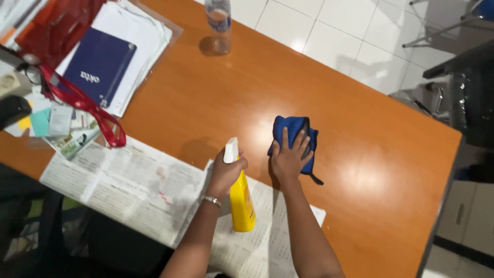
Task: Spraying cleaning solution and wiping down multiple desk surfaces in an office setting.
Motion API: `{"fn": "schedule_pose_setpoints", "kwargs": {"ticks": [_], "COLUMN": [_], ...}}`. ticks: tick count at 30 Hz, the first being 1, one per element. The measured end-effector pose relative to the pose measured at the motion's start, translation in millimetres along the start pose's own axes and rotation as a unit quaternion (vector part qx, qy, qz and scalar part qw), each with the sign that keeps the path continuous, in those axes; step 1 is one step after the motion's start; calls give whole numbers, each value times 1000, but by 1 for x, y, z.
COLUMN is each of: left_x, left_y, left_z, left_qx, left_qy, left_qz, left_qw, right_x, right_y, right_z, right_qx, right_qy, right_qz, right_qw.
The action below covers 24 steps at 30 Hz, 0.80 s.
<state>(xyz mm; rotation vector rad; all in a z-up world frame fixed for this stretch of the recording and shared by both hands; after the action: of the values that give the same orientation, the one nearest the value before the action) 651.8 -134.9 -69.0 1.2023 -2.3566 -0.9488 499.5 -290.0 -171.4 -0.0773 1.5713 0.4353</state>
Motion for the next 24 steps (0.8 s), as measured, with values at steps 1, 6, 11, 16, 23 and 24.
{"fn": "schedule_pose_setpoints", "kwargs": {"ticks": [1, 6, 11, 16, 23, 24], "left_x": [-4, -5, -16, -29, -42, -44], "left_y": [1, -31, -78, -131, -167, -166], "left_z": [-23, -95, -148, -161, -173, -176], "left_qx": [2, -33, -20, -11, -22, -30], "left_qy": [0, -85, -52, -3, -31, -40], "left_qz": [-3, -13, -36, -58, -69, -77], "left_qw": [1000, 996, 998, 998, 997, 996], "right_x": [-2, -30, -46, -57, -59, -56], "right_y": [-7, -46, -83, -152, -203, -209], "right_z": [13, 99, 164, 196, 249, 250], "right_qx": [-3, -110, -171, -84, -47, -7], "right_qy": [-2, -40, -44, -164, -447, -460], "right_qz": [-1, -48, -44, -170, -113, -100], "right_qw": [1000, 992, 983, 968, 886, 882]}}
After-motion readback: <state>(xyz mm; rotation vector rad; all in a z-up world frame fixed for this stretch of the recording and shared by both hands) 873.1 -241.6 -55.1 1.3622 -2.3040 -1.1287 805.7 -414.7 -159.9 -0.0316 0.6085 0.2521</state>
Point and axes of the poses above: each hand's wrist, its own y-axis away from the middle knuckle, its own x-axis out of the palm, z = x × y, the point moved 6 cm from there along -y, towards the middle knuckle, and after that the axes turned 12 degrees about y, right-handed, at the moved point
